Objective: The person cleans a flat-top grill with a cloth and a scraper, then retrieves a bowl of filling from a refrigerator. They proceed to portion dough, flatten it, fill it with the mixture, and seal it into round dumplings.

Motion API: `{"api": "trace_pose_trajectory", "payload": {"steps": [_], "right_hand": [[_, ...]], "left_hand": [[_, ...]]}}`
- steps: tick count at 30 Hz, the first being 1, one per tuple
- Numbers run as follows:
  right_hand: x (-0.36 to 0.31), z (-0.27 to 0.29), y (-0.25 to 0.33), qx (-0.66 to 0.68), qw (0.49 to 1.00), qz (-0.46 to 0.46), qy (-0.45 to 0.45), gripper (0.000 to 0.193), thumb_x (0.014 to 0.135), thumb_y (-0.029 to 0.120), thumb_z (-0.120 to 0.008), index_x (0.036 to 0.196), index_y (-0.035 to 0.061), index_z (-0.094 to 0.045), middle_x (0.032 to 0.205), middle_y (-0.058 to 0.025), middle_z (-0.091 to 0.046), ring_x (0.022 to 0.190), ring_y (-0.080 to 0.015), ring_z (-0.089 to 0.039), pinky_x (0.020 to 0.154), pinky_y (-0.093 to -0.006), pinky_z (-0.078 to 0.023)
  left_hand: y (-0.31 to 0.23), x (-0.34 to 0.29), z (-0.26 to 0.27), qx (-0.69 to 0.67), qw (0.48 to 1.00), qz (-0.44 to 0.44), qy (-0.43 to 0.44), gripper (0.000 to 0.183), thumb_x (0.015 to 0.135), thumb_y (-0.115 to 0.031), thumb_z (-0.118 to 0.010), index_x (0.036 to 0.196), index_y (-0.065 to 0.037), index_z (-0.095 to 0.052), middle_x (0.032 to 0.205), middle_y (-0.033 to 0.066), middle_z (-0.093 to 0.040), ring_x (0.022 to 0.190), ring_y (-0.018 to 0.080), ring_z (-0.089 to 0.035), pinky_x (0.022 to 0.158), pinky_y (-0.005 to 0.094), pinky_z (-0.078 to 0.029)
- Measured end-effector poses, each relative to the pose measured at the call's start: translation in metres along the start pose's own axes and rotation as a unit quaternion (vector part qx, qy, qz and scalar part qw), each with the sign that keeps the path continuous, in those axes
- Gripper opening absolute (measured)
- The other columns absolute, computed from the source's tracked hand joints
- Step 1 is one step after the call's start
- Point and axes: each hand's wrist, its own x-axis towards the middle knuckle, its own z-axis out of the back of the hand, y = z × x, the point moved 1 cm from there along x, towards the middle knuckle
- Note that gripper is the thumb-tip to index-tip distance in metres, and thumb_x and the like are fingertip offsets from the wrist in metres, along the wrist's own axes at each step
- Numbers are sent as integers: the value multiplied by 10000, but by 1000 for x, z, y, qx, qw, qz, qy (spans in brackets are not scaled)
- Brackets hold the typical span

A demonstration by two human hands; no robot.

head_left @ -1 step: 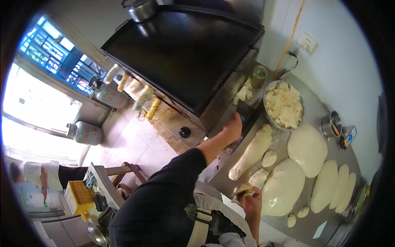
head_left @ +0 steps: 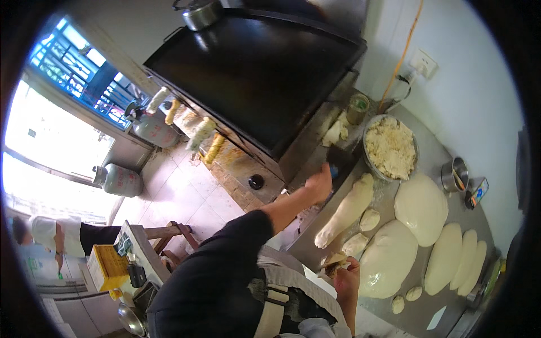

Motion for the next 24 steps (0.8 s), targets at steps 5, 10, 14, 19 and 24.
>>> {"api": "trace_pose_trajectory", "payload": {"steps": [5, 10, 14, 19, 24], "right_hand": [[15, -12, 17, -22, 999, 47, 3, 335, 761, -72, -653, 1082, -4, -584, 1023, -152, -668, 902, -262, -658, 797, -379, -560], [47, -36, 13, 39, 991, 37, 124, 445, 715, -177, -485, 1067, 54, -628, 1115, -188, -655, 975, -337, -672, 803, -450, -590], [56, -90, -19, 20, 985, 99, 141, 557, 673, -167, -549, 1167, 90, -558, 1212, -158, -574, 1079, -299, -589, 863, -424, -545], [39, -185, -74, 45, 988, 146, 22, 332, 714, -22, -764, 1016, 51, -648, 1049, -147, -687, 934, -288, -678, 823, -428, -564], [14, -266, -110, 65, 986, 140, -56, 306, 730, 15, -787, 1007, 38, -659, 1017, -160, -690, 904, -295, -674, 770, -398, -556]], "left_hand": [[57, -205, 95, -339, 935, -100, -18, 542, 811, -127, -697, 1235, 29, -398, 1094, 222, -545, 1013, 371, -591, 884, 428, -483], [184, -313, 270, -263, 916, -176, -247, 416, 770, -133, -811, 1111, -54, -585, 1093, 124, -585, 1017, 239, -576, 859, 358, -471], [282, -335, 384, -316, 895, 17, -314, 290, 835, -118, -762, 1056, -58, -585, 906, 5, -631, 761, 100, -559, 670, 243, -461], [443, -279, 486, -293, 907, 46, -298, 268, 917, -261, -663, 1077, -56, -597, 854, -10, -636, 619, 63, -482, 555, 213, -397], [605, -221, 545, -322, 903, 112, -262, 242, 915, -258, -648, 980, -25, -640, 779, 18, -663, 573, 67, -542, 452, 201, -368]]}}
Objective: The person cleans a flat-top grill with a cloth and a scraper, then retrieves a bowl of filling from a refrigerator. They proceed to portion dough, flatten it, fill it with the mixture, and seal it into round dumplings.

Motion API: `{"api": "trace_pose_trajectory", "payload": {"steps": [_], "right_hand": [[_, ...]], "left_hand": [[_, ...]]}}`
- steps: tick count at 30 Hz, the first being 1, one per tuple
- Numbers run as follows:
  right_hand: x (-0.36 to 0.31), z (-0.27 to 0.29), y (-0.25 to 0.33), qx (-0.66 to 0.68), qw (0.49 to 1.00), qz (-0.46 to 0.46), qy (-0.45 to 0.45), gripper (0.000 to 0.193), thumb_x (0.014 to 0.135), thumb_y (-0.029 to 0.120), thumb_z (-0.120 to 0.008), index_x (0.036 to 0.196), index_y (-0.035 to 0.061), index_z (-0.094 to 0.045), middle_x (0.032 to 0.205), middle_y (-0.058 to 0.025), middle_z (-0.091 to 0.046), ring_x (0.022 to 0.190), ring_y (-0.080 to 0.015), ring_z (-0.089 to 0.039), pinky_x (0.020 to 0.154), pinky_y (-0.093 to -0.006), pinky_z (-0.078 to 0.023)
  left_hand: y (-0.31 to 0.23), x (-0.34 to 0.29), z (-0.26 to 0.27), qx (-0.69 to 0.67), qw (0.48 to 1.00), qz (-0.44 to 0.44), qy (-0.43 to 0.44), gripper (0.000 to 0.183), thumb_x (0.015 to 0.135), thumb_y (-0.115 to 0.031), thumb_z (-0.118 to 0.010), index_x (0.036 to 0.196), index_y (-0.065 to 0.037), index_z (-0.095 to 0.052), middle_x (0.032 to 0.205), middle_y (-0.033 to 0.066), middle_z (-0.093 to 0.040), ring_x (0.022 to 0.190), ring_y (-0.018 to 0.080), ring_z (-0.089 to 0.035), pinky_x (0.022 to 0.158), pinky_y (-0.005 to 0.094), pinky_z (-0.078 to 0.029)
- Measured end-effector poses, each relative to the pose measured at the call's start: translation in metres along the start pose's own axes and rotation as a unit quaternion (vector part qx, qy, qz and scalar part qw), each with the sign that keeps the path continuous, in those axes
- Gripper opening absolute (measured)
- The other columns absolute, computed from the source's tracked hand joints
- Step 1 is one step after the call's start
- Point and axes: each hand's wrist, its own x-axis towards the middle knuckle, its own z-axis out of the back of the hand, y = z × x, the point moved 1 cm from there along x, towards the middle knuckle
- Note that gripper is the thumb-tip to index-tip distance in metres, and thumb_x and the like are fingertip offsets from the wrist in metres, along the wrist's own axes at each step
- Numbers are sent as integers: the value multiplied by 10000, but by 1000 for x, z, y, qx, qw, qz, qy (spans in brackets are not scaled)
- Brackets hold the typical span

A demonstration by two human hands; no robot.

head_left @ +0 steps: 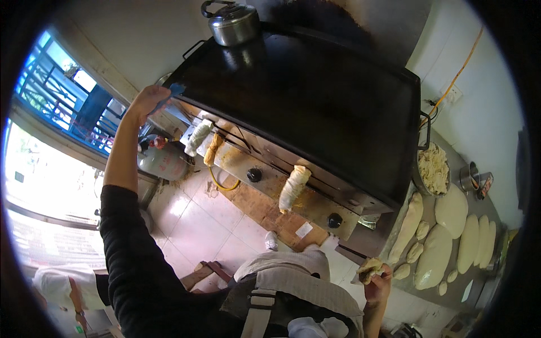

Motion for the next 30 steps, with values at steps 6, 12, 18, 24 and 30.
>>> {"api": "trace_pose_trajectory", "payload": {"steps": [6, 12, 18, 24, 30], "right_hand": [[23, -26, -18, -30, 998, -11, 50, 244, 746, -23, -751, 970, 35, -677, 1021, -155, -693, 952, -290, -672, 847, -440, -534], [43, -65, -66, -54, 997, -49, -11, 245, 760, -71, -709, 967, 60, -699, 1025, -104, -704, 953, -266, -670, 879, -418, -527], [30, -153, -144, -44, 995, -43, -77, 240, 774, -58, -696, 992, 43, -691, 982, -107, -711, 893, -240, -683, 832, -392, -548], [10, -209, -203, -76, 982, -60, -165, 208, 833, 8, -692, 1031, 72, -685, 946, -92, -716, 785, -199, -692, 659, -331, -563], [3, -214, -235, -5, 970, -29, -242, 153, 868, 13, -660, 1012, 58, -681, 963, -79, -712, 834, -204, -692, 735, -332, -560]], "left_hand": [[31, 79, 21, 52, 994, 13, 97, 198, 886, -216, -681, 855, -22, -662, 713, 36, -662, 498, 67, -544, 396, 207, -382], [23, 138, 31, 175, 971, 79, 141, 238, 880, -277, -696, 814, -51, -664, 657, 25, -647, 492, 84, -562, 395, 215, -403], [8, 248, 32, 340, 912, 22, 228, 383, 861, -410, -710, 699, -67, -660, 616, 21, -630, 472, 95, -552, 390, 229, -397], [-33, 313, -2, 437, 840, -125, 297, 432, 803, -445, -765, 680, -44, -662, 579, 54, -620, 416, 116, -536, 398, 286, -423], [-49, 318, -9, 458, 791, -216, 342, 393, 813, -414, -750, 713, -41, -675, 573, 46, -608, 440, 127, -548, 406, 300, -443]]}}
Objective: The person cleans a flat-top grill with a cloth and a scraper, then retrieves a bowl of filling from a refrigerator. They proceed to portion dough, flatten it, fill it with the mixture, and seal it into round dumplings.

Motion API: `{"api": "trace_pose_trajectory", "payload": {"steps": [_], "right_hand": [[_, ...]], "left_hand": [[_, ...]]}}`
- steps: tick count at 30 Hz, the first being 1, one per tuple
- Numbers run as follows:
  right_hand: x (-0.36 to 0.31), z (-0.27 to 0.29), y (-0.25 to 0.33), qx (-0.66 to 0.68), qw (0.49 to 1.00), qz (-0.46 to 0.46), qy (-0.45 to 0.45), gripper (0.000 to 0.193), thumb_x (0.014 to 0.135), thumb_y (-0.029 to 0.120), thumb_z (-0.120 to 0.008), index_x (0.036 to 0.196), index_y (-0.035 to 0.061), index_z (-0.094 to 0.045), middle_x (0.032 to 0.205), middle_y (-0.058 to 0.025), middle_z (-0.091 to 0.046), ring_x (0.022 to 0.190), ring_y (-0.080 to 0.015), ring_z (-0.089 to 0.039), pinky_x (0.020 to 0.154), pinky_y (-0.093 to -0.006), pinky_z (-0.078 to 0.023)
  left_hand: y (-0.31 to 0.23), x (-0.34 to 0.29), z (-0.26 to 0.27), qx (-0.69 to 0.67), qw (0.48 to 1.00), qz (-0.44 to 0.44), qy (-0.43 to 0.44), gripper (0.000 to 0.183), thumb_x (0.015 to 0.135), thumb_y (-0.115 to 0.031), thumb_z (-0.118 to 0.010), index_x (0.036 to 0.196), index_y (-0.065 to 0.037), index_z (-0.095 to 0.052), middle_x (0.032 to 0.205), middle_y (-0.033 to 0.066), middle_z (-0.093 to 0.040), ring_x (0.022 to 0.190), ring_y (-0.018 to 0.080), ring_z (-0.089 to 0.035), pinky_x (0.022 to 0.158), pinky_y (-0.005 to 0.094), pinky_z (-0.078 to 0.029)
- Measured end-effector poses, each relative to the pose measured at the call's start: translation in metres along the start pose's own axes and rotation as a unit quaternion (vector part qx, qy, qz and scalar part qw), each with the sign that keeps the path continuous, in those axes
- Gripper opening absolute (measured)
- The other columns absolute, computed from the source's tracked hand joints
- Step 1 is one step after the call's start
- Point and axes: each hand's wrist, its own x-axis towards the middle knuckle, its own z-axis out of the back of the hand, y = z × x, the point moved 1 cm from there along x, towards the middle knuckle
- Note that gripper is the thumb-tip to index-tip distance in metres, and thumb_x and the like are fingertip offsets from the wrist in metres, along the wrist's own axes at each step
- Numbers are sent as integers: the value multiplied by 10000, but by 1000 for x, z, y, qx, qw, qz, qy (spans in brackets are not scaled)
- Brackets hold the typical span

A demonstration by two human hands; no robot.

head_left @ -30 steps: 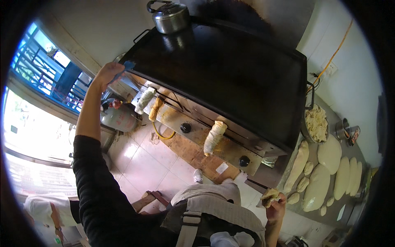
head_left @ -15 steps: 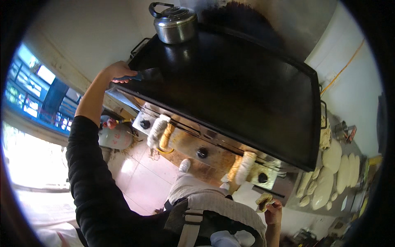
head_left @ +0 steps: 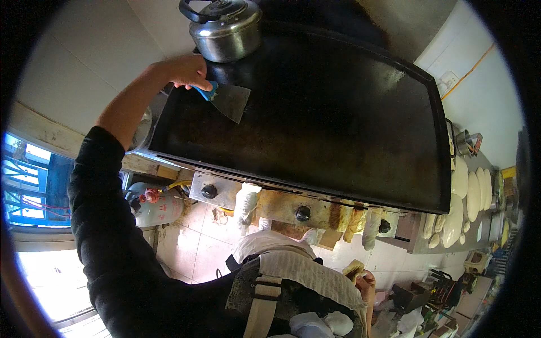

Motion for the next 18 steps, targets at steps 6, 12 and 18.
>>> {"api": "trace_pose_trajectory", "payload": {"steps": [6, 12, 18], "right_hand": [[7, -1, 1, -141, 990, 7, 4, 152, 898, 32, -637, 1044, 21, -676, 982, -92, -708, 866, -213, -690, 779, -357, -568], [3, 24, 0, 19, 998, 35, 52, 166, 916, 27, -594, 1061, 11, -674, 997, -96, -704, 877, -218, -685, 786, -351, -557], [7, 46, -6, -9, 1000, 15, 24, 169, 910, 36, -608, 1065, 15, -670, 999, -82, -706, 894, -191, -677, 802, -337, -544]], "left_hand": [[-59, 21, -17, -3, 993, -114, 17, 446, 826, -455, -712, 754, -16, -678, 581, 55, -615, 414, 137, -530, 406, 291, -422], [-62, 17, -22, -54, 985, -161, -22, 430, 860, -457, -684, 743, -44, -674, 574, 36, -601, 396, 119, -499, 385, 267, -399], [10, -34, -26, -57, 998, 28, -26, 418, 873, -425, -695, 698, -48, -656, 559, 21, -585, 413, 103, -491, 403, 263, -408]]}}
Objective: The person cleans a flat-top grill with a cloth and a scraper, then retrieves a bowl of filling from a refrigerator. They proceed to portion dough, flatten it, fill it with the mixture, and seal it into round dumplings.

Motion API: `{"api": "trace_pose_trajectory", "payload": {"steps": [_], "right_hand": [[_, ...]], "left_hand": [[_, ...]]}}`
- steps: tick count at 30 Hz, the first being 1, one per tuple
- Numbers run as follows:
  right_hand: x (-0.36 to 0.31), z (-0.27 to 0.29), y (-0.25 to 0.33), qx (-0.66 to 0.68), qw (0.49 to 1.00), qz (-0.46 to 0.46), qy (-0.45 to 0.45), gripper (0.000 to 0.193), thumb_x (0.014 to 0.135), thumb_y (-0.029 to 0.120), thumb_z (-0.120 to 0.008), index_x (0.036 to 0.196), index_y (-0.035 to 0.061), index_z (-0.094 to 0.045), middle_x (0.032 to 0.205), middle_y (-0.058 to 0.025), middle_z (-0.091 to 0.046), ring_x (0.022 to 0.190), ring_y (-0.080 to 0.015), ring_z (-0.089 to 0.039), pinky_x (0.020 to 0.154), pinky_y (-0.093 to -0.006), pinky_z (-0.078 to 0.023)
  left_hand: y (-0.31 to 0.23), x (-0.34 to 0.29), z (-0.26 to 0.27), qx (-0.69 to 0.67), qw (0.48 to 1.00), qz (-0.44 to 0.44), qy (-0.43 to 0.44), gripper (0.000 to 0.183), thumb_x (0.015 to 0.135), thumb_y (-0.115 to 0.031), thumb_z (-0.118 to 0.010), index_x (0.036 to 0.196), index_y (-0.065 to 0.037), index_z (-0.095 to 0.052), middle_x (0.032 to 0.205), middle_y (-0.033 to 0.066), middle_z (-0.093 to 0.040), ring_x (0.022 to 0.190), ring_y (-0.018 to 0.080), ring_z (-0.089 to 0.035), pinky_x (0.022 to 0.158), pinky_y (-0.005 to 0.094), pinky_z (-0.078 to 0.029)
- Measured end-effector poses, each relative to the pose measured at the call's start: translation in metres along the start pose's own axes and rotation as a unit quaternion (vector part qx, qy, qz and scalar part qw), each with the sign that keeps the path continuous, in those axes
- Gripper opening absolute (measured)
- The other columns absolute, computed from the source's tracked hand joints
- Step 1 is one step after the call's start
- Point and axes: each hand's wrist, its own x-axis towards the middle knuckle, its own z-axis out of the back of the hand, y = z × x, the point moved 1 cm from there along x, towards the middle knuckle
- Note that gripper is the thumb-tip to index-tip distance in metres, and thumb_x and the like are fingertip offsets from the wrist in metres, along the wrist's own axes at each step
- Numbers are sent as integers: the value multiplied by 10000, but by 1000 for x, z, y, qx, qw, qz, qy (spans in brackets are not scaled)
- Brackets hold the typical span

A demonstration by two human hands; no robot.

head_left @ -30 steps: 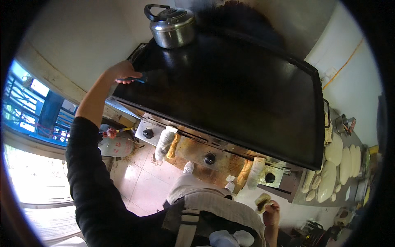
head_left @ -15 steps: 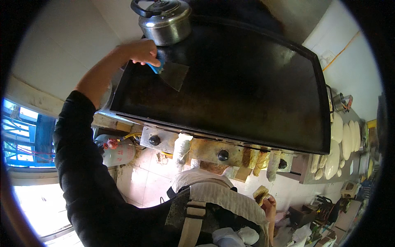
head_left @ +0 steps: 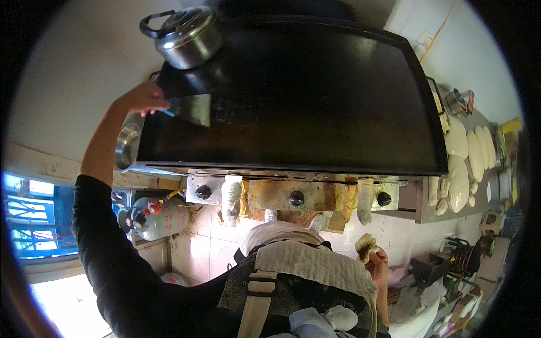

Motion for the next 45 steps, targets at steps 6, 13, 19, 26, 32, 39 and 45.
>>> {"api": "trace_pose_trajectory", "payload": {"steps": [6, 13, 19, 26, 32, 39, 45], "right_hand": [[7, 17, 0, -107, 992, 34, -49, 124, 884, 26, -644, 1003, 27, -681, 978, -65, -707, 877, -179, -674, 799, -328, -541], [1, 28, -3, 69, 996, 27, -39, 132, 877, -20, -629, 993, 14, -684, 957, -75, -709, 855, -182, -680, 784, -319, -550], [-14, 32, -5, 103, 994, 18, -37, 153, 882, -30, -623, 1014, 9, -688, 984, -92, -713, 885, -194, -692, 790, -331, -564], [-2, 32, -12, 110, 993, -7, -49, 182, 882, -44, -595, 1035, 0, -683, 1002, -96, -710, 892, -209, -694, 787, -339, -568], [-10, 40, -18, 124, 990, 41, -55, 214, 873, -52, -560, 1047, -5, -675, 1020, -111, -704, 919, -214, -689, 808, -335, -562], [-5, 47, -27, 162, 982, 11, -91, 216, 868, -42, -564, 1054, -11, -671, 1029, -112, -702, 918, -218, -688, 823, -339, -559], [4, 34, -16, 111, 992, 30, -58, 216, 860, -41, -570, 1048, -10, -670, 1002, -107, -705, 886, -212, -691, 791, -332, -564]], "left_hand": [[-57, 27, -21, -1, 997, -66, 50, 400, 868, -391, -701, 667, -51, -639, 570, 12, -572, 465, 104, -517, 427, 276, -400], [-224, 76, -31, 60, 952, -278, 114, 429, 830, -444, -722, 789, -18, -701, 580, 26, -579, 463, 133, -535, 425, 285, -422], [-315, 97, -23, 259, 920, -280, 89, 464, 733, -420, -789, 948, -14, -721, 949, 176, -685, 944, 315, -649, 779, 413, -515], [-392, 77, -32, 435, 808, -386, 93, 419, 698, -385, -777, 957, -59, -728, 923, 145, -702, 890, 337, -670, 733, 451, -511], [-390, 68, -51, 371, 813, -432, 122, 436, 701, -414, -784, 977, -80, -733, 966, 127, -708, 908, 339, -669, 765, 444, -511], [-332, 76, -2, 293, 888, -351, 45, 467, 729, -459, -757, 989, -73, -729, 947, 148, -701, 951, 324, -657, 785, 439, -505], [-363, 86, -32, 316, 844, -427, 72, 450, 733, -440, -761, 984, -69, -723, 948, 155, -697, 919, 343, -661, 790, 450, -503]]}}
